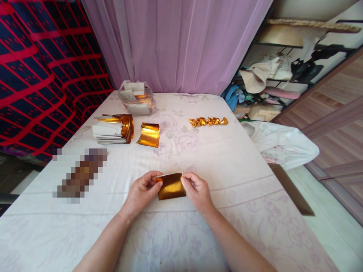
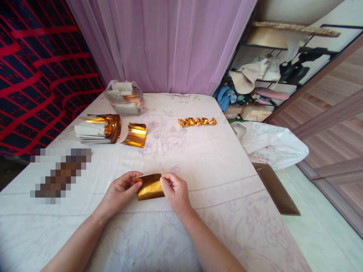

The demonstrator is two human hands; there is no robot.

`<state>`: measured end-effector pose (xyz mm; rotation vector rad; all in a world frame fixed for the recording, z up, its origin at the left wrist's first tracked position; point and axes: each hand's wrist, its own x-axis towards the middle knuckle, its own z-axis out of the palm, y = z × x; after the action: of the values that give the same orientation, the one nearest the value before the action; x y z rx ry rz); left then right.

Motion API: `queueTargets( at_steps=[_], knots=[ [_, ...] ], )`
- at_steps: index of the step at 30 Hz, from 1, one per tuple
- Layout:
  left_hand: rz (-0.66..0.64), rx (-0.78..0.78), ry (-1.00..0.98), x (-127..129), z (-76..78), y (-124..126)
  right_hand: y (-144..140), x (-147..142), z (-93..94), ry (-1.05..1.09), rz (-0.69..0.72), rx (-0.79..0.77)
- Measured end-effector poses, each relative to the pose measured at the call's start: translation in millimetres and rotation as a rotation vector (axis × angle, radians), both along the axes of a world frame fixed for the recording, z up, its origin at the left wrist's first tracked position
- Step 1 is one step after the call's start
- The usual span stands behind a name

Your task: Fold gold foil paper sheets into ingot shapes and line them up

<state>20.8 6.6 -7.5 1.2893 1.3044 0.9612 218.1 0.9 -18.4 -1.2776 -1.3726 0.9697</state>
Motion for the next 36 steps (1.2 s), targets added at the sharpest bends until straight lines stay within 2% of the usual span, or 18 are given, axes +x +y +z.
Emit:
queueTargets(
  at_steps=[16,26,31,36],
  knots=[
    [0.075,0.037,0.013,2,-3.2,1,-2,2,2.3,0.002,0.013,-0.044],
    [0.062,0.046,0.013,3,-4.7,0,-1,3,-0.2,-0.08,-0.005,0.009],
    [0.035,0.094,0.119,2,-8.7,-1,-1,4,-0.8,-0.18,-0.009,0.045],
    [0.059,0.332,0.415,-2,-13.7,4,1,7,-3.4,-0.44,-0.053,0.172]
  ],
)
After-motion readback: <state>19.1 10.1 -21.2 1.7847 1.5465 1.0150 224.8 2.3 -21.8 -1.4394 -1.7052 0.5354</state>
